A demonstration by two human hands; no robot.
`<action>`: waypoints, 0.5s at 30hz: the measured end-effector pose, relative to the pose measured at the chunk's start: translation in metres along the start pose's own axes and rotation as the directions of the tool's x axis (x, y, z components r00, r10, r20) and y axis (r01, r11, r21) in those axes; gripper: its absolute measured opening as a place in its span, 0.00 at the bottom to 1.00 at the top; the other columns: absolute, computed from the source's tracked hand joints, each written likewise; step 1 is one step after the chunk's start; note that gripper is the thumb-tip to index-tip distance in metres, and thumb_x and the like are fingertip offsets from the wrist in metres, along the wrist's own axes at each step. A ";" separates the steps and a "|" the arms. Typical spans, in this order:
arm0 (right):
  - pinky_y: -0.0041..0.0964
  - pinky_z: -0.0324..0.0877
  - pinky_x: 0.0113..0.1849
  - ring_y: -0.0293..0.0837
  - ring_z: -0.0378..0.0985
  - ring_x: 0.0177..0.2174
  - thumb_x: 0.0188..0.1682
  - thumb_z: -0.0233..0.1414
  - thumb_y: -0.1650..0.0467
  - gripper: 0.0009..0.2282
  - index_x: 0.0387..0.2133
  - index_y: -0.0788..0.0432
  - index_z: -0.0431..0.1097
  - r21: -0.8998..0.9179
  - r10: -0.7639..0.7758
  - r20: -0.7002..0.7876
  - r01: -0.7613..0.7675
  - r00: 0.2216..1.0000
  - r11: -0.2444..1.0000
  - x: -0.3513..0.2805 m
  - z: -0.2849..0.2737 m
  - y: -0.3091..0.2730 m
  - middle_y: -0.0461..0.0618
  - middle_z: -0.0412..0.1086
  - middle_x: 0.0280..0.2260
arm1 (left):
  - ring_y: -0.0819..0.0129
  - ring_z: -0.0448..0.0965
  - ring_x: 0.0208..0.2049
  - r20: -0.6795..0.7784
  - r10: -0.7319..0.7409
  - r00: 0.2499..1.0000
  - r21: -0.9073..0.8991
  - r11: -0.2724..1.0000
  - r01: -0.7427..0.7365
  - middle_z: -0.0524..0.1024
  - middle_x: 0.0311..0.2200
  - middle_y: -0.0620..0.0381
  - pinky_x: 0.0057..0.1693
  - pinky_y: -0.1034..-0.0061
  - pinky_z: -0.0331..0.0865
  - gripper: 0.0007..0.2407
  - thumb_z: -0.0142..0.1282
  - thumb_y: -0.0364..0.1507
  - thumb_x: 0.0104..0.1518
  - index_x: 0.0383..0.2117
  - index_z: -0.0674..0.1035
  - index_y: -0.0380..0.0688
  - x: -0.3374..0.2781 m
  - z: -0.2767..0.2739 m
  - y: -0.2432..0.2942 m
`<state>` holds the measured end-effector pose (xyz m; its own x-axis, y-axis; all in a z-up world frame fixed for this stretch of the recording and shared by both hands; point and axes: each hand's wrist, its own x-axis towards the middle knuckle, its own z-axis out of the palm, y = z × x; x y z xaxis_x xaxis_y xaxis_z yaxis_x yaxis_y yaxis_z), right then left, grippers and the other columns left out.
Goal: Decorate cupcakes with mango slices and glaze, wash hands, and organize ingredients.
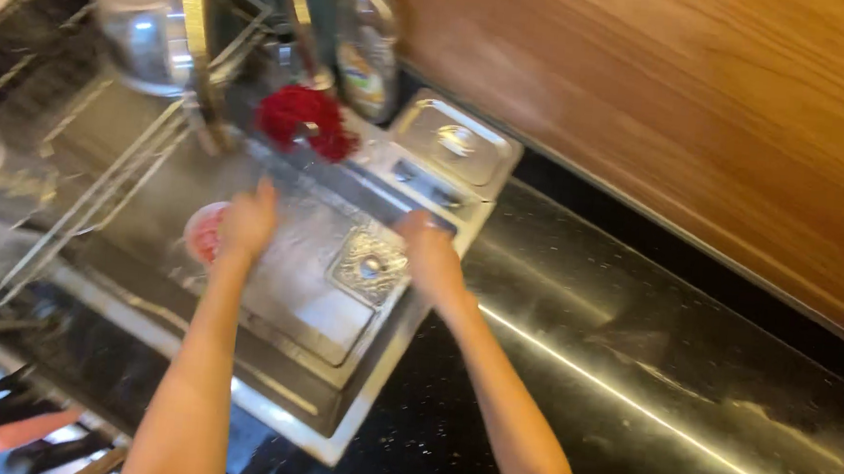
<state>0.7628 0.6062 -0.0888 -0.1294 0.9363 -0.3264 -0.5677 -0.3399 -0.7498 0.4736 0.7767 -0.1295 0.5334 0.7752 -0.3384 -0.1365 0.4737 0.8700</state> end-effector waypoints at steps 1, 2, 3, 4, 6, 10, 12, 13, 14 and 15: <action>0.47 0.73 0.45 0.54 0.80 0.45 0.49 0.57 0.61 0.22 0.53 0.61 0.71 -0.629 -0.097 0.032 0.095 0.995 0.771 -0.015 0.003 -0.008 0.62 0.78 0.44 | 0.51 0.69 0.65 -0.040 -0.135 0.990 0.327 0.934 0.141 0.69 0.64 0.43 0.68 0.61 0.63 0.29 0.45 0.50 0.64 0.61 0.71 0.38 -0.007 -0.014 -0.036; 0.53 0.72 0.45 0.57 0.78 0.46 0.47 0.58 0.65 0.22 0.54 0.61 0.69 -0.971 -0.145 0.117 0.144 0.983 0.190 -0.029 0.006 -0.016 0.62 0.77 0.45 | 0.48 0.70 0.63 -0.120 -0.244 0.962 0.610 0.746 0.265 0.70 0.61 0.40 0.67 0.58 0.64 0.28 0.46 0.50 0.63 0.58 0.74 0.37 -0.018 -0.024 -0.067; 0.53 0.72 0.45 0.57 0.78 0.46 0.47 0.58 0.65 0.22 0.54 0.61 0.69 -0.971 -0.143 0.115 0.141 0.983 0.193 -0.054 0.004 -0.042 0.62 0.77 0.45 | 0.45 0.71 0.61 -0.236 -0.309 0.921 0.811 0.460 0.362 0.72 0.58 0.37 0.65 0.55 0.64 0.27 0.48 0.50 0.63 0.54 0.76 0.37 -0.025 -0.040 -0.092; 0.51 0.75 0.39 0.55 0.81 0.39 0.49 0.50 0.69 0.17 0.51 0.65 0.69 -0.725 -0.246 -0.154 0.059 0.957 0.686 -0.079 0.002 -0.069 0.62 0.77 0.41 | 0.42 0.72 0.59 -0.364 -0.326 0.872 0.901 0.113 0.419 0.73 0.55 0.35 0.64 0.52 0.64 0.27 0.50 0.50 0.62 0.51 0.78 0.36 -0.031 -0.051 -0.115; 0.48 0.78 0.34 0.52 0.83 0.33 0.52 0.41 0.73 0.15 0.47 0.69 0.69 -0.246 -0.185 -0.430 0.083 0.884 0.966 -0.122 -0.058 -0.092 0.63 0.78 0.37 | 0.39 0.72 0.57 -0.482 -0.290 0.827 0.872 -0.249 0.421 0.74 0.52 0.32 0.63 0.49 0.65 0.27 0.51 0.51 0.61 0.48 0.80 0.36 -0.039 -0.051 -0.131; 0.47 0.77 0.40 0.50 0.78 0.36 0.57 0.38 0.52 0.24 0.37 0.61 0.69 -0.006 -0.438 -0.877 0.907 0.198 0.422 -0.267 -0.360 -0.047 0.57 0.75 0.36 | 0.49 0.76 0.52 -0.380 -0.092 0.920 0.837 0.389 0.385 0.77 0.49 0.40 0.57 0.59 0.69 0.20 0.50 0.42 0.64 0.49 0.80 0.37 -0.034 -0.037 -0.142; 0.57 0.78 0.43 0.57 0.77 0.39 0.52 0.36 0.47 0.27 0.30 0.57 0.67 0.035 -0.372 -0.926 0.997 0.061 0.076 -0.358 -0.469 -0.020 0.57 0.74 0.34 | 0.54 0.77 0.49 -0.390 0.020 0.921 0.694 0.663 0.279 0.78 0.48 0.44 0.54 0.64 0.72 0.16 0.50 0.38 0.66 0.49 0.79 0.38 -0.016 -0.060 -0.174; 0.56 0.78 0.43 0.56 0.76 0.39 0.52 0.36 0.48 0.26 0.30 0.57 0.67 0.012 -0.383 -0.922 0.993 0.056 0.114 -0.378 -0.502 -0.028 0.57 0.74 0.35 | 0.56 0.78 0.48 -0.418 0.086 0.904 0.600 0.773 0.204 0.79 0.47 0.46 0.52 0.67 0.73 0.14 0.50 0.36 0.67 0.49 0.79 0.38 -0.011 -0.084 -0.190; 0.55 0.77 0.43 0.55 0.76 0.39 0.53 0.37 0.49 0.24 0.31 0.57 0.67 -0.010 -0.395 -0.917 0.988 0.051 0.152 -0.396 -0.531 -0.035 0.56 0.74 0.35 | 0.59 0.79 0.47 -0.453 0.146 0.879 0.497 0.860 0.113 0.79 0.47 0.48 0.51 0.69 0.74 0.13 0.50 0.34 0.68 0.49 0.79 0.39 -0.005 -0.110 -0.204; 0.54 0.77 0.43 0.54 0.76 0.39 0.53 0.38 0.50 0.23 0.32 0.57 0.67 -0.026 -0.404 -0.913 0.981 0.054 0.190 -0.389 -0.551 -0.029 0.56 0.73 0.35 | 0.59 0.79 0.47 -0.465 0.156 0.872 0.502 0.858 0.114 0.79 0.47 0.48 0.51 0.69 0.74 0.13 0.50 0.34 0.68 0.49 0.79 0.39 -0.006 -0.103 -0.202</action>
<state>1.2781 0.2031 -0.2571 0.9646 0.1077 -0.2406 -0.2142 0.8520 -0.4778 0.4119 0.7199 -0.3402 0.0558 0.9438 -0.3257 0.3623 0.2849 0.8875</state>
